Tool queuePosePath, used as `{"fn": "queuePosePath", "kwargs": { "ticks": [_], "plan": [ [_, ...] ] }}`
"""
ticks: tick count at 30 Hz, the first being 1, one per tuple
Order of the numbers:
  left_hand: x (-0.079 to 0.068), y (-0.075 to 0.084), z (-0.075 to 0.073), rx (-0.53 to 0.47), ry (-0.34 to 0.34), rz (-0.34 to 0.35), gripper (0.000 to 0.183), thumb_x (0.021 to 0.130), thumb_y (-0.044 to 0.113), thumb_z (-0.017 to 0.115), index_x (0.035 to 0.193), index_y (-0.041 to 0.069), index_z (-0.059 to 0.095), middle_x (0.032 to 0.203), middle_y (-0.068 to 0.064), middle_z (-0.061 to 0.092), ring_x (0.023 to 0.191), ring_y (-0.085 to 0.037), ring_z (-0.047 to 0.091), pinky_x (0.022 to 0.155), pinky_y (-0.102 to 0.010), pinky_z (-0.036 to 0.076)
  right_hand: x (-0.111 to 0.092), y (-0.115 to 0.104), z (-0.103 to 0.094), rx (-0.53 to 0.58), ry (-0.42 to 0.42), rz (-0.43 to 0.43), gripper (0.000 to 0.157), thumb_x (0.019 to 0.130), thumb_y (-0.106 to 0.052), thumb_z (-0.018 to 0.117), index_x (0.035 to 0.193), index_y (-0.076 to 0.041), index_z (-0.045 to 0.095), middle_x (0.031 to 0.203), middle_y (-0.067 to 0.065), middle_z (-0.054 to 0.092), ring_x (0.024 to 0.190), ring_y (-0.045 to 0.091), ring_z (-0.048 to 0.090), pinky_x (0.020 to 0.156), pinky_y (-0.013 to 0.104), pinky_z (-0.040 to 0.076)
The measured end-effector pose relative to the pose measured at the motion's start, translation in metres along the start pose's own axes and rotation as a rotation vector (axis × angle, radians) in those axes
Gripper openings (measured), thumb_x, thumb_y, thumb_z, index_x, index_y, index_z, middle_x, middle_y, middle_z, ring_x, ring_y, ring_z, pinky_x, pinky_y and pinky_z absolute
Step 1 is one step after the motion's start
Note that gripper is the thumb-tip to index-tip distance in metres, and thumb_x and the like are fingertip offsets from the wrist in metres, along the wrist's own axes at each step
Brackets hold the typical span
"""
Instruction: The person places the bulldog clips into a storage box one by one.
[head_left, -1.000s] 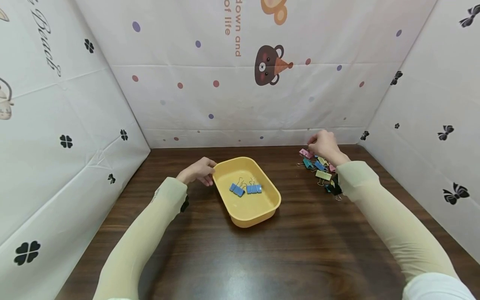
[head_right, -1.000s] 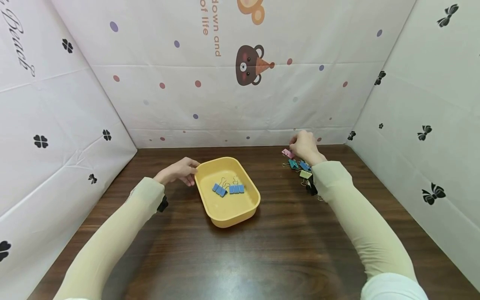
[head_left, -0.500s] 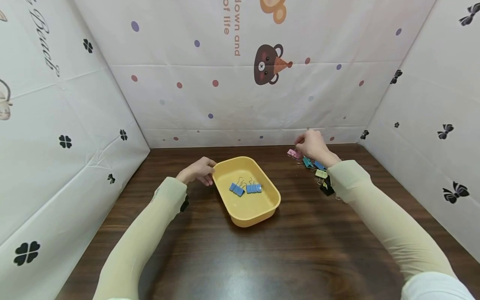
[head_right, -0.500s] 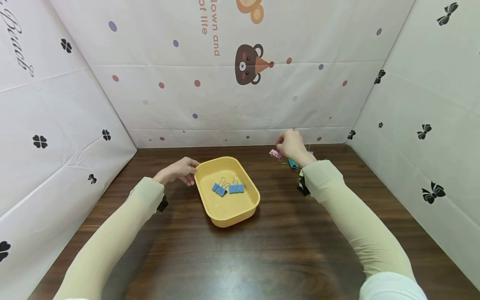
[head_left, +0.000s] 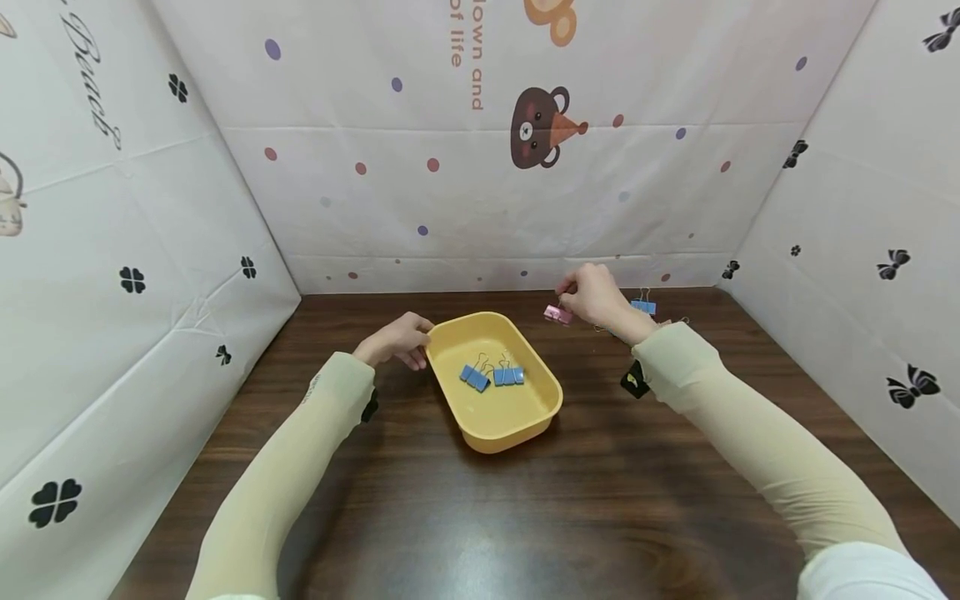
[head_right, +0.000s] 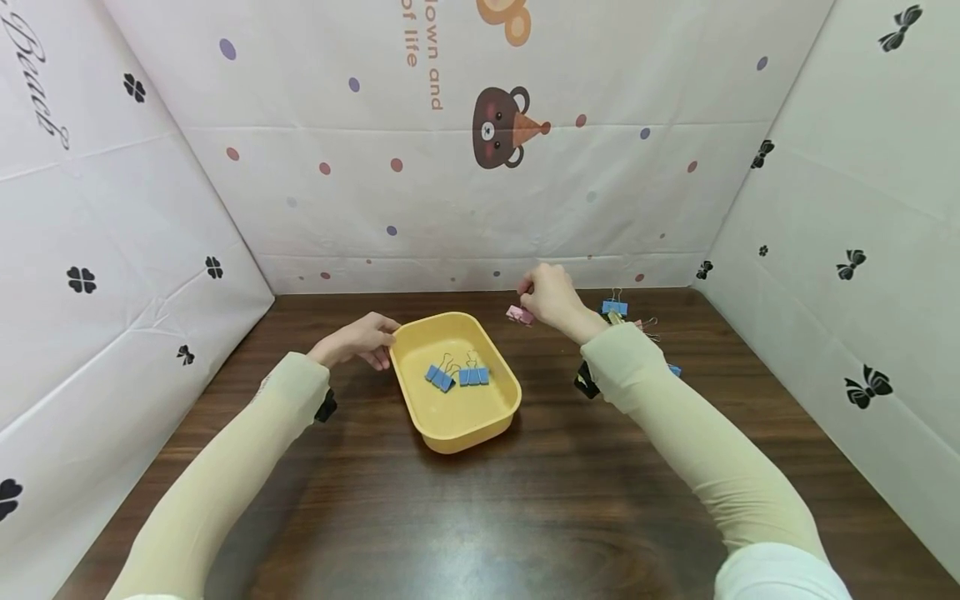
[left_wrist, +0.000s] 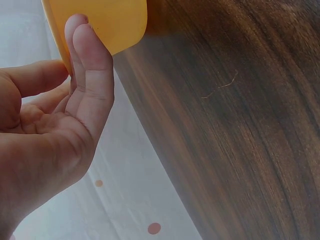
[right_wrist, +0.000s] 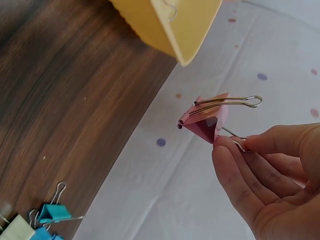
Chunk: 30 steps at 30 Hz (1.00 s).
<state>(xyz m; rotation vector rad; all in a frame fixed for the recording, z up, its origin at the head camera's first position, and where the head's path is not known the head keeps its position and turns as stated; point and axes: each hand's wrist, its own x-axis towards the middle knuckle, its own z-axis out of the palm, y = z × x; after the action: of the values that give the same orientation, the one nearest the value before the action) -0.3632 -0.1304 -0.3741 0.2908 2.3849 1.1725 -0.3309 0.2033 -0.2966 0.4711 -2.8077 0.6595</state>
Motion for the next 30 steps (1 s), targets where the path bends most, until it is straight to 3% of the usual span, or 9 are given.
{"fn": "queuePosePath", "kwargs": {
  "ticks": [6, 11, 18, 23, 30],
  "plan": [
    [0.001, 0.001, -0.001, 0.002, -0.003, 0.002, 0.037, 0.099, 0.005, 0.042, 0.134, -0.003, 0.051, 0.077, -0.011, 0.062, 0.056, -0.016, 0.064, 0.062, -0.034, 0.06, -0.003, -0.013, 0.007, 0.029, -0.034, -0.052, 0.02, 0.083, -0.001, 0.058, 0.096, 0.002, 0.074, 0.084, 0.014, 0.074, 0.07, 0.02, 0.066, 0.062, 0.028, 0.05],
    [0.0, 0.002, -0.001, 0.003, -0.007, 0.002, 0.039, 0.1, 0.006, 0.041, 0.137, -0.003, 0.048, 0.08, -0.012, 0.061, 0.056, -0.016, 0.065, 0.064, -0.036, 0.061, -0.005, -0.022, 0.015, 0.045, -0.044, -0.117, 0.018, 0.085, -0.003, 0.059, 0.094, 0.001, 0.074, 0.08, 0.011, 0.073, 0.066, 0.017, 0.065, 0.065, 0.031, 0.052],
    [0.0, 0.002, -0.001, 0.008, -0.007, 0.006, 0.04, 0.1, 0.006, 0.041, 0.138, -0.003, 0.047, 0.079, -0.011, 0.06, 0.056, -0.015, 0.064, 0.067, -0.039, 0.061, -0.009, -0.034, 0.028, 0.053, -0.085, -0.171, 0.015, 0.088, -0.004, 0.061, 0.094, -0.001, 0.074, 0.081, 0.009, 0.074, 0.062, 0.012, 0.064, 0.058, 0.026, 0.051],
    [0.001, 0.001, 0.0, 0.01, -0.006, 0.011, 0.039, 0.1, 0.005, 0.041, 0.137, -0.003, 0.047, 0.077, -0.01, 0.06, 0.056, -0.015, 0.064, 0.068, -0.041, 0.061, -0.011, -0.039, 0.038, 0.035, -0.089, -0.214, 0.012, 0.086, -0.003, 0.064, 0.089, -0.003, 0.075, 0.078, 0.008, 0.074, 0.062, 0.01, 0.063, 0.058, 0.024, 0.051],
    [-0.001, 0.002, 0.001, -0.002, -0.004, 0.005, 0.041, 0.1, 0.005, 0.04, 0.139, -0.003, 0.046, 0.077, -0.01, 0.059, 0.055, -0.014, 0.063, 0.062, -0.034, 0.06, -0.015, -0.041, 0.046, 0.049, -0.106, -0.245, 0.011, 0.087, -0.004, 0.065, 0.091, -0.005, 0.075, 0.084, 0.007, 0.073, 0.069, 0.011, 0.063, 0.062, 0.024, 0.053]
  ]
}}
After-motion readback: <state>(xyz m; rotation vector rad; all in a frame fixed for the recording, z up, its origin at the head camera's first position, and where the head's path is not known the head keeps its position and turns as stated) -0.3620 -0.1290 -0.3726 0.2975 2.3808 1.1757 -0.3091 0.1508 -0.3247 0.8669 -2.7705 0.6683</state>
